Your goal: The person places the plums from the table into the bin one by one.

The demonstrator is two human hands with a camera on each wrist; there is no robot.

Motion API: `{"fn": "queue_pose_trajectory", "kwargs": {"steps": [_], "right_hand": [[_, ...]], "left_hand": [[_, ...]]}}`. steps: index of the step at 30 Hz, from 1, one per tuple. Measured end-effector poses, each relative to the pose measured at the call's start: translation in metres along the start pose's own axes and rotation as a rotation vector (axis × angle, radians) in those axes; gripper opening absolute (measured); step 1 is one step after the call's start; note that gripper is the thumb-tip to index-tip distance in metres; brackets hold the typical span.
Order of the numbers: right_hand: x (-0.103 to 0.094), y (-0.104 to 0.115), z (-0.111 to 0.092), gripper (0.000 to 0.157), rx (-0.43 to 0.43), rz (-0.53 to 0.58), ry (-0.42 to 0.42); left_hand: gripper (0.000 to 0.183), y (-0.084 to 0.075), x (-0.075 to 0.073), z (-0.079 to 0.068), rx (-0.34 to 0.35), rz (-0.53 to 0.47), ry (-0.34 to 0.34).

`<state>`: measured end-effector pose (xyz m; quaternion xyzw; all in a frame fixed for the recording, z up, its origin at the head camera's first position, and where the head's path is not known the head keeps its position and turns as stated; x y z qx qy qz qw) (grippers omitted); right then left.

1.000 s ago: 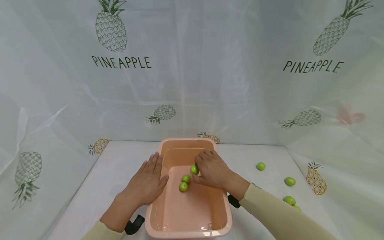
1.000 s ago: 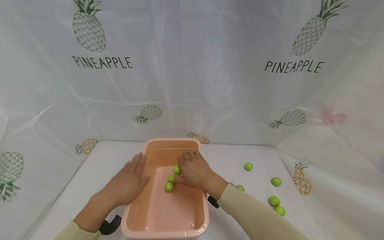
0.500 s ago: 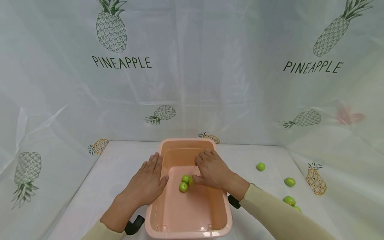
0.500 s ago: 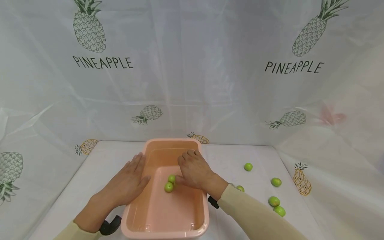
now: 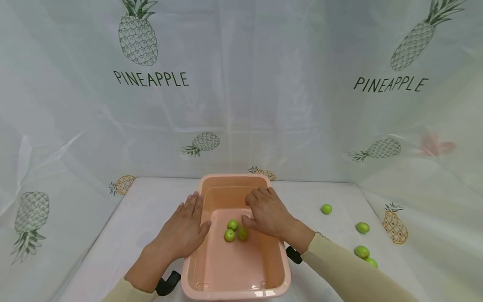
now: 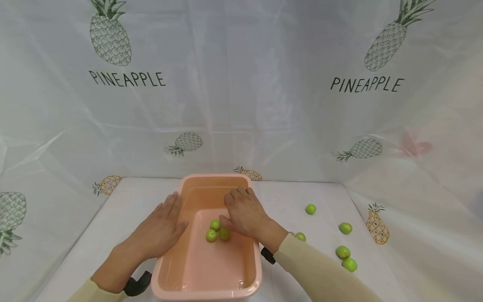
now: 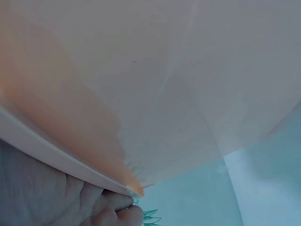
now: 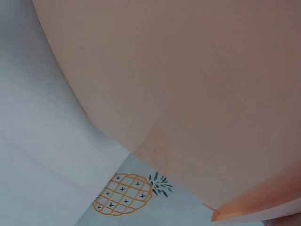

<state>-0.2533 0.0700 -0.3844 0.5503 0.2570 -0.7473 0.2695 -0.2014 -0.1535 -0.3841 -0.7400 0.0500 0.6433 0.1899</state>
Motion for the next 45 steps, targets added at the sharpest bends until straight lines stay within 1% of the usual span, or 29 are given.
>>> {"fn": "queue_pose_trajectory", "kwargs": {"steps": [5,10,16,20,24,27,30,33,36,38,42,45], "right_hand": [[-0.005,-0.004,-0.005,0.029,0.038,0.042,-0.064],[-0.011,-0.011,-0.01,0.026,0.047,0.044,-0.146],[-0.018,-0.023,-0.018,0.026,0.045,0.044,-0.224],[-0.022,-0.038,-0.024,0.024,0.041,0.027,-0.3],[-0.025,-0.064,-0.036,0.025,0.089,0.012,-0.331],[-0.025,-0.089,-0.048,0.027,0.144,-0.007,-0.311],[-0.02,-0.115,-0.062,0.028,0.193,-0.047,-0.281],[-0.012,-0.138,-0.078,0.03,0.22,-0.099,-0.255],[-0.001,-0.157,-0.094,0.033,0.233,-0.151,-0.218],[0.008,-0.167,-0.105,0.036,0.245,-0.185,-0.177],[0.025,-0.184,-0.124,0.042,0.285,-0.242,-0.061],[0.038,-0.193,-0.136,0.042,0.307,-0.271,0.02]], "left_hand": [[0.074,-0.001,0.0,-0.001,0.004,-0.008,-0.001],[0.074,0.0,0.0,-0.001,0.006,-0.007,0.004],[0.074,0.0,0.0,-0.001,0.01,0.001,-0.012],[0.074,0.001,0.001,0.0,0.01,0.005,-0.018],[0.074,0.001,0.002,-0.001,0.016,0.002,-0.019],[0.074,0.0,0.001,-0.001,0.02,0.0,-0.019],[0.074,0.001,0.001,-0.001,0.016,0.003,-0.017],[0.074,0.001,0.001,-0.001,0.013,0.001,-0.016],[0.073,0.0,0.0,-0.001,0.019,0.003,-0.019],[0.073,0.0,0.0,-0.002,0.019,0.007,-0.019],[0.074,0.0,0.0,-0.003,0.019,0.013,-0.014],[0.074,0.0,-0.001,-0.003,0.02,0.006,-0.014]]}}
Point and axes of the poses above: each hand's wrist, its own z-axis towards the middle knuckle, its own x-axis out of the palm, y = z × x, the point moved 5 cm from there along z, towards the middle knuckle, and after that the axes turned 10 degrees about y, right-handed, at the moved point
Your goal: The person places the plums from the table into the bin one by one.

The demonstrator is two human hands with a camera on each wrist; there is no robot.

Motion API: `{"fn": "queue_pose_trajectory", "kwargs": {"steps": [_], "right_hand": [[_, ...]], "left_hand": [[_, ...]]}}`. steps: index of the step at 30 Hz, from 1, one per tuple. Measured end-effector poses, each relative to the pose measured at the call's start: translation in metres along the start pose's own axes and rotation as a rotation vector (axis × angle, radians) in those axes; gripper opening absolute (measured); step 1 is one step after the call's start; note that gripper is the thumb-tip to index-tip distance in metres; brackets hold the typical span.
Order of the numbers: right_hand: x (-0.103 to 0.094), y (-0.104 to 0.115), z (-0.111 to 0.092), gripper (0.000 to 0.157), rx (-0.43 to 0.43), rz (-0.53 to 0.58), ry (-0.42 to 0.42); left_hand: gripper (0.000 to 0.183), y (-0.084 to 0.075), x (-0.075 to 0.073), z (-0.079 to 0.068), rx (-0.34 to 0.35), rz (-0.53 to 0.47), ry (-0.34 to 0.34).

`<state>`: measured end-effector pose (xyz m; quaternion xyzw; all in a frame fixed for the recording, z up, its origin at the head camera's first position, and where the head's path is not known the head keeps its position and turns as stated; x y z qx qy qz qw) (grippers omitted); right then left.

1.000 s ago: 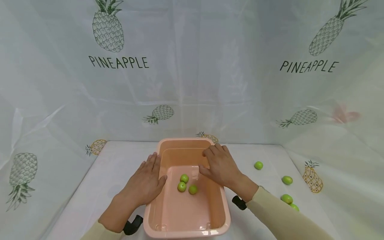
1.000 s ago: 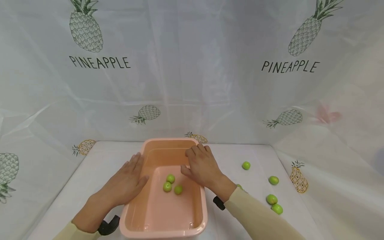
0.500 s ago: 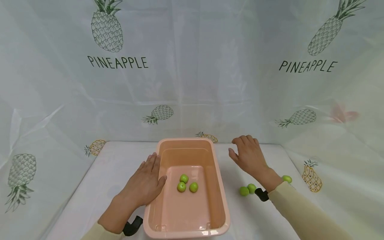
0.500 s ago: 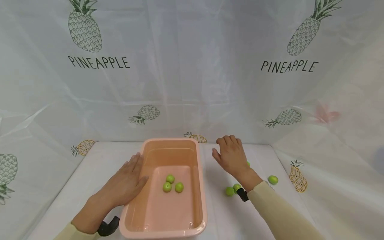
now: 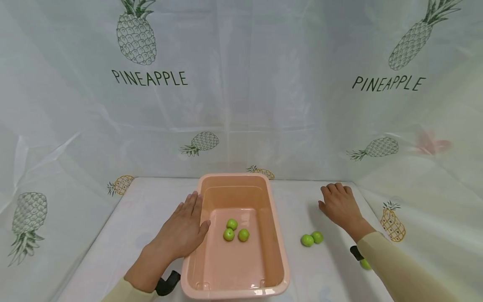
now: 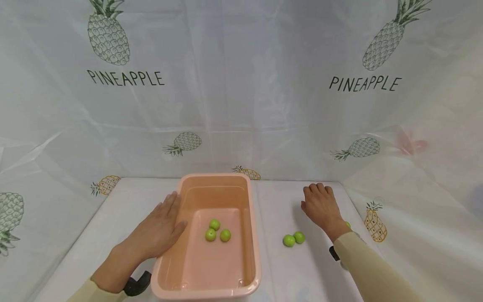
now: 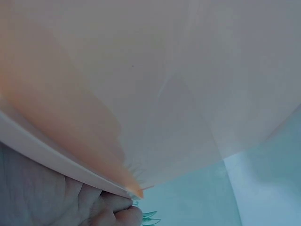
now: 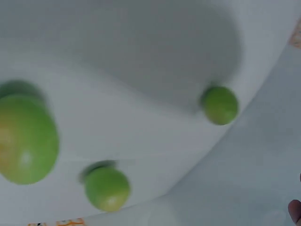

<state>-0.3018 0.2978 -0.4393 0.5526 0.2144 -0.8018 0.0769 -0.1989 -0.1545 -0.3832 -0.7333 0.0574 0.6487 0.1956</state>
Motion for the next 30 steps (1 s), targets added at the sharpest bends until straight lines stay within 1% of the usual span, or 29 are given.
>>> {"fn": "queue_pose_trajectory", "kwargs": {"steps": [4,8,13,16,21,26,28,30], "right_hand": [[0.019,-0.007,-0.01,0.042,-0.015,-0.056,0.055],[0.039,-0.01,-0.02,0.043,-0.048,-0.125,0.088],[0.056,-0.01,-0.023,0.044,-0.061,-0.183,0.127],[0.061,-0.01,-0.022,0.042,-0.057,-0.194,0.144],[0.066,-0.011,-0.022,0.033,-0.049,-0.177,0.162],[0.069,-0.012,-0.02,0.031,-0.044,-0.172,0.168],[0.068,-0.014,-0.018,0.029,-0.027,-0.155,0.157],[0.063,-0.015,-0.014,0.031,-0.013,-0.133,0.12]], "left_hand": [[0.074,0.0,0.0,0.0,0.002,-0.007,0.001],[0.074,0.0,0.001,0.0,0.0,-0.009,0.003],[0.074,0.0,0.0,-0.001,-0.008,-0.011,0.006],[0.074,0.0,0.0,-0.001,-0.008,-0.019,0.012],[0.074,0.001,0.003,0.0,-0.011,-0.026,0.018],[0.074,0.0,0.002,0.0,-0.018,-0.025,0.02],[0.074,0.0,0.001,-0.001,-0.021,-0.025,0.02],[0.074,-0.001,0.0,-0.001,-0.022,-0.025,0.021]]}}
Point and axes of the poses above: each hand's wrist, its own z-axis towards the middle knuckle, its own x-axis out of the palm, y = z × x, the point moved 5 cm from there along z, towards the middle knuckle, and after that the axes turned 10 degrees about y, right-handed, at the moved point
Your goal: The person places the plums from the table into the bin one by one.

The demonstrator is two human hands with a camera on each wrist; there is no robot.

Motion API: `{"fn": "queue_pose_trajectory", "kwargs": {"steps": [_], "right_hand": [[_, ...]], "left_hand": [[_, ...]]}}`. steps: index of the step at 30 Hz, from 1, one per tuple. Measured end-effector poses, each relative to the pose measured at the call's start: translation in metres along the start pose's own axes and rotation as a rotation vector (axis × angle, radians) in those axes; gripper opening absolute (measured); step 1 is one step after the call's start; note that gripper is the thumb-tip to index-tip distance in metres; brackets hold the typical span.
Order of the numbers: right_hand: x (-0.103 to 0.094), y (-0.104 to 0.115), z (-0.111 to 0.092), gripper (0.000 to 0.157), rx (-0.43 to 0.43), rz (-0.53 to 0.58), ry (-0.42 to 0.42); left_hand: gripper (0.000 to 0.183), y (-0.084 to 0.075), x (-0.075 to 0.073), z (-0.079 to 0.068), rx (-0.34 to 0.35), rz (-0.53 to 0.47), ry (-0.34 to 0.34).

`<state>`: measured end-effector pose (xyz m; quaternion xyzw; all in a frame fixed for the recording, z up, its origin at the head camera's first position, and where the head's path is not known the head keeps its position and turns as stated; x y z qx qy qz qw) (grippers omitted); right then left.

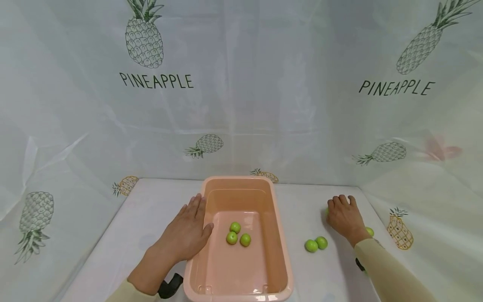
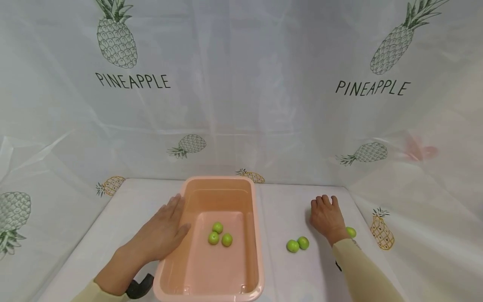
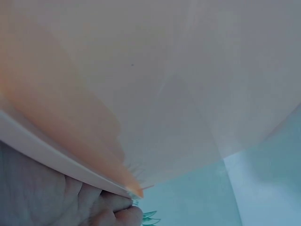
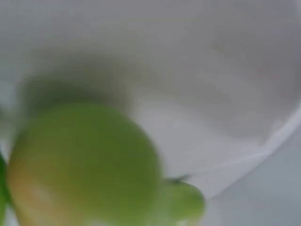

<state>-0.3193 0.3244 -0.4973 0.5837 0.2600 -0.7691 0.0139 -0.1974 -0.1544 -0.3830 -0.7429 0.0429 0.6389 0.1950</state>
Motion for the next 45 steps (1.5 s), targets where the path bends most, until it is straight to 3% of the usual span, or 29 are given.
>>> {"fn": "queue_pose_trajectory", "kwargs": {"steps": [5,10,21,34,42,45], "right_hand": [[-0.018,-0.002,0.01,0.041,-0.002,0.0,-0.128],[-0.03,-0.001,0.019,0.049,-0.011,-0.04,-0.173],[-0.061,0.01,0.033,0.042,-0.029,0.017,-0.33],[-0.139,0.061,0.063,0.038,-0.014,0.233,-0.344],[-0.193,0.101,0.081,0.036,-0.087,0.354,-0.428],[-0.205,0.12,0.088,0.036,-0.117,0.365,-0.402]], "left_hand": [[0.074,0.0,0.0,-0.001,0.001,0.01,0.002],[0.074,0.001,0.001,-0.001,0.002,0.018,0.0],[0.074,0.001,0.001,0.001,0.006,0.018,0.002],[0.075,-0.001,-0.001,0.0,-0.004,0.046,0.005],[0.075,-0.002,-0.002,0.0,-0.008,0.034,0.016],[0.074,-0.002,-0.002,0.0,-0.007,0.033,0.012]]}}
Point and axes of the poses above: each hand's wrist, its own z-axis towards the middle knuckle, its own x-axis out of the palm, y = z × x, the point moved 5 cm from there along z, towards the middle knuckle, and after that the axes turned 10 degrees about y, right-handed, at the moved point
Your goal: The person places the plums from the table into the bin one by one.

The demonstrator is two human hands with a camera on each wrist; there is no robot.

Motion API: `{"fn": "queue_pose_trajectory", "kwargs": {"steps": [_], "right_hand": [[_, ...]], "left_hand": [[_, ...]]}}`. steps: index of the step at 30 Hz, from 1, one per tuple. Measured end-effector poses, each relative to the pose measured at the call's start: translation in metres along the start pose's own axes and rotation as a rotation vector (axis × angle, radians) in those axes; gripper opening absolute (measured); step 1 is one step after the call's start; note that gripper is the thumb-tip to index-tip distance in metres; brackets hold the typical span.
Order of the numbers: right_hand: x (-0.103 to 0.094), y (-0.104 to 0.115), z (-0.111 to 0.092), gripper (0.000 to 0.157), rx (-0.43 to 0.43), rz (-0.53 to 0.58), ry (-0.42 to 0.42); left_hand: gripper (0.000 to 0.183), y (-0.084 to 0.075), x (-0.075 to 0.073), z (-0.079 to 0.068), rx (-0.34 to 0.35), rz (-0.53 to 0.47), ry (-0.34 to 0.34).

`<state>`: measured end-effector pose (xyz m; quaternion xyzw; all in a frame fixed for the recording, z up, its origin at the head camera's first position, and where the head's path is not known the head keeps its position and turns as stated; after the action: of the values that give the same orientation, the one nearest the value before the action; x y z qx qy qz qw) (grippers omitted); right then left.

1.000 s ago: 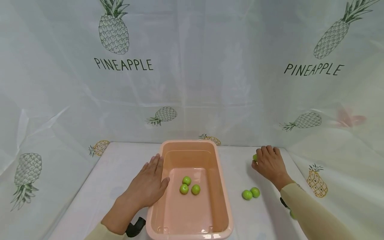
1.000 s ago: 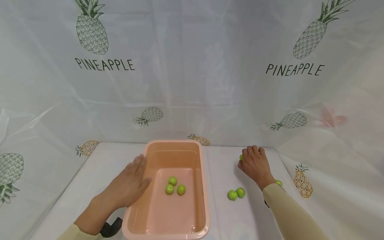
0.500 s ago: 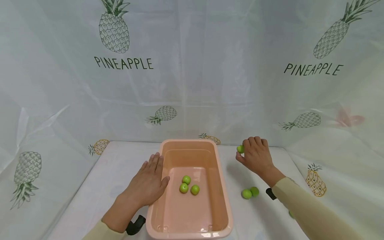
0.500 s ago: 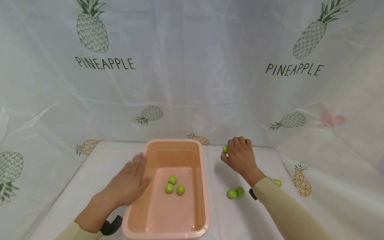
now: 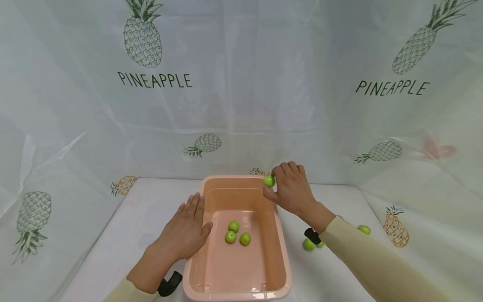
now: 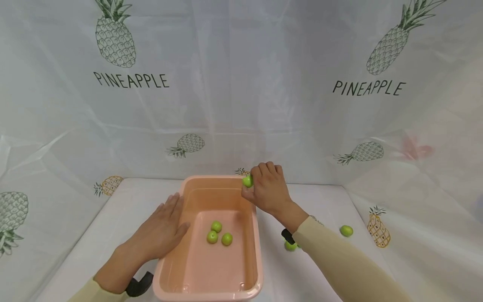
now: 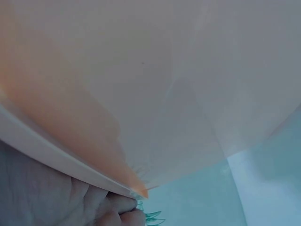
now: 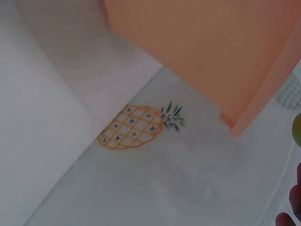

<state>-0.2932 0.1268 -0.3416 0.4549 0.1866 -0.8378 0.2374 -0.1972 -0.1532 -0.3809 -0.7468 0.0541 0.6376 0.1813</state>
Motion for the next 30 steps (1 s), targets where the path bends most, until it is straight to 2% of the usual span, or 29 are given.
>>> {"fn": "queue_pose_trajectory", "kwargs": {"steps": [7,13,20,30], "right_hand": [[0.016,0.04,0.015,0.033,-0.033,0.042,0.141],[0.028,0.059,0.016,0.029,-0.064,0.065,0.214],[0.035,0.064,0.012,0.032,-0.065,0.028,0.241],[0.045,0.063,0.008,0.034,-0.035,-0.039,0.333]], "left_hand": [[0.074,0.001,0.001,0.0,0.006,-0.007,-0.008],[0.074,0.002,0.001,0.001,0.006,-0.003,-0.013],[0.075,0.001,0.001,0.001,0.002,-0.012,-0.013],[0.075,0.002,0.001,0.0,0.01,-0.014,-0.019]]}}
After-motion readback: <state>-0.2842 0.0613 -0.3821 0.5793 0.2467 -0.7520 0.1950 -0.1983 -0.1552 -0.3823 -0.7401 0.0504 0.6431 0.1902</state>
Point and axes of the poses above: each hand's wrist, its own z-axis towards the middle knuckle, its own x-axis out of the palm, y = z × x, the point moved 5 cm from there along z, towards the middle knuckle, and after that the axes turned 10 degrees about y, right-handed, at the moved point
